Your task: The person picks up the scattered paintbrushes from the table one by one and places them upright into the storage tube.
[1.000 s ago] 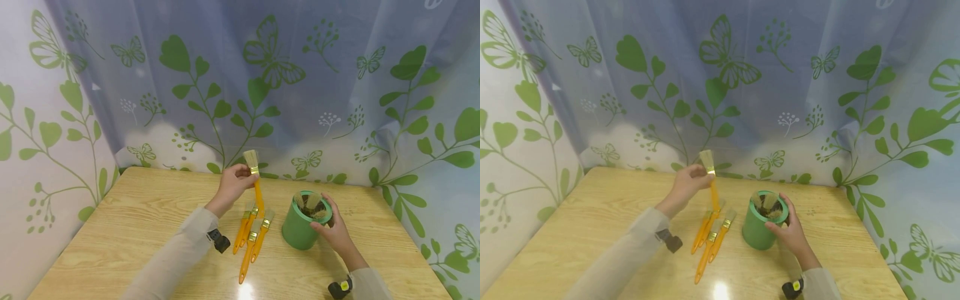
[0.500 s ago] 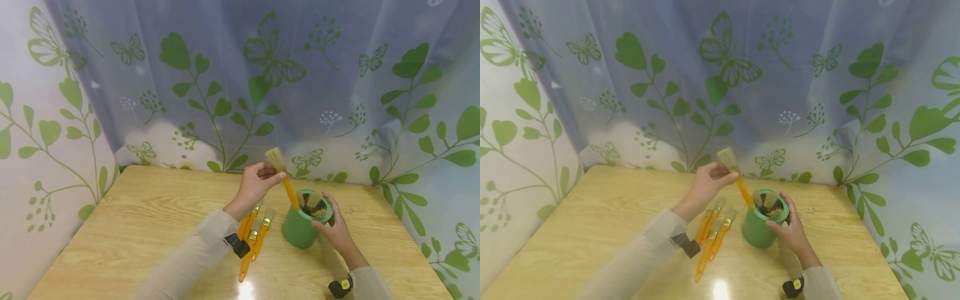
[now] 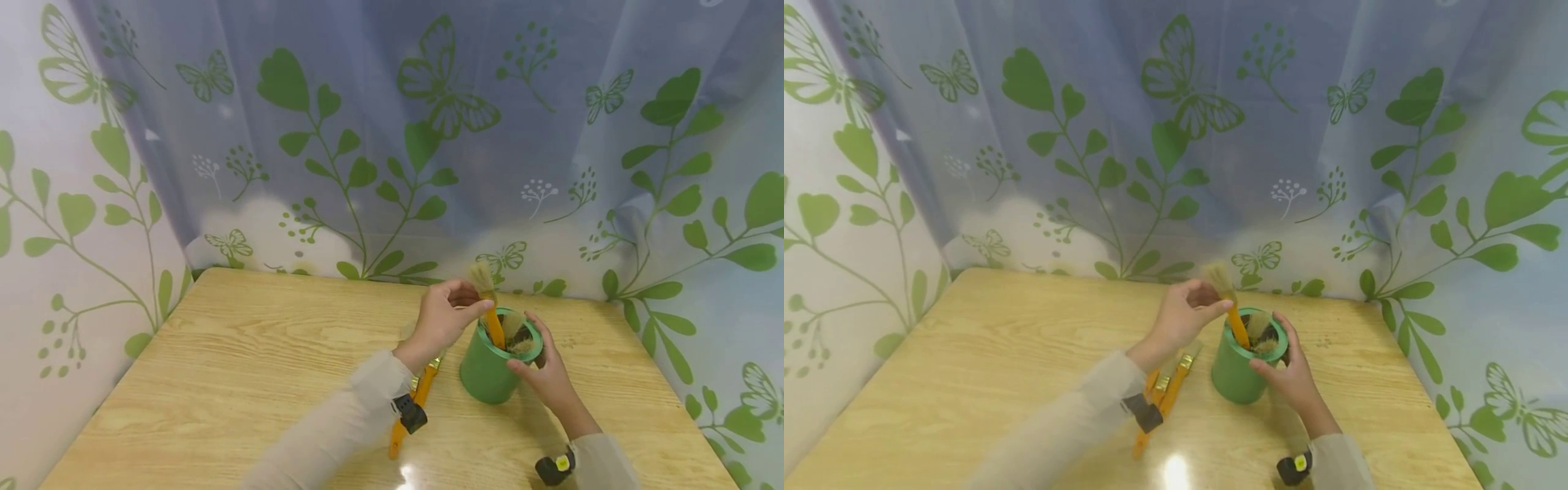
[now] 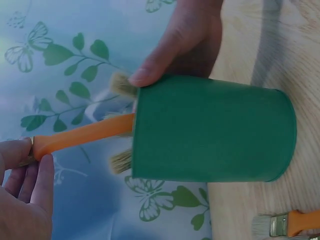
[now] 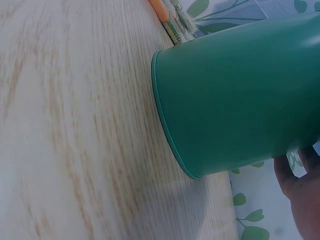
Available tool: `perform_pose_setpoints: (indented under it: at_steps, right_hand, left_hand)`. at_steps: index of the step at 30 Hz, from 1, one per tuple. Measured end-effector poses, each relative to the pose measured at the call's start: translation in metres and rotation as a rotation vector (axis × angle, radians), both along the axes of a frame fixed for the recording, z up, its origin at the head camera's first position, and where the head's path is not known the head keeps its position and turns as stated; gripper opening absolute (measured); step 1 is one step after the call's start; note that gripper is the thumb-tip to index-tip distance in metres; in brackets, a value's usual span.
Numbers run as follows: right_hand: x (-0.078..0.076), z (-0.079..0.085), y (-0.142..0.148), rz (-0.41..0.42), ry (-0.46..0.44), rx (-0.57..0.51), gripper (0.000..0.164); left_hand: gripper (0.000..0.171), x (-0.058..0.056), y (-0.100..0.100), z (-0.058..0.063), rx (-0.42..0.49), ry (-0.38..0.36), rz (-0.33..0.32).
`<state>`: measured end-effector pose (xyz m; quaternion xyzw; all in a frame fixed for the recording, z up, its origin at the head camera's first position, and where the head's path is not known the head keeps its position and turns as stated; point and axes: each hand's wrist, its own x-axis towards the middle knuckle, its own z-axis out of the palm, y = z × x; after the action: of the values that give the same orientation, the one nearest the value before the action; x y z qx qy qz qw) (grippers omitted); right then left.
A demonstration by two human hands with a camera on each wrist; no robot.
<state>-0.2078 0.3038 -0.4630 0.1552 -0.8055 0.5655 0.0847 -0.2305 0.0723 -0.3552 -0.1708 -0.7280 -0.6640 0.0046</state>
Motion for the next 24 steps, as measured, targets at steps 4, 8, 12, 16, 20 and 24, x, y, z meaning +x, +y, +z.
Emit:
perform_pose_setpoints:
  at_steps: [4,8,12,16,20,24]
  right_hand:
    - [0.001,0.000,-0.001,0.007,0.001,-0.003,0.082]
    - [0.001,0.000,-0.002,0.010,-0.005,-0.001,0.082]
    - [0.001,0.000,-0.002,0.020,-0.005,0.002,0.083]
    - [0.001,0.000,-0.002,0.024,-0.005,0.011,0.084]
    - [0.001,0.000,-0.002,0.018,-0.001,0.004,0.084]
    - [0.001,-0.001,-0.001,0.022,-0.005,-0.017,0.085]
  left_hand:
    - [0.022,0.001,0.004,-0.006,-0.041,0.040,-0.024]
    - [0.025,0.002,0.007,-0.011,-0.100,0.074,-0.062]
    - [0.032,0.002,0.005,-0.017,-0.121,0.061,-0.100]
    - [0.036,-0.001,-0.004,-0.026,-0.106,0.034,-0.091]
    - [0.037,-0.010,-0.018,-0.038,-0.098,-0.001,-0.063]
    - [0.036,-0.018,-0.034,-0.050,-0.079,-0.072,-0.014]
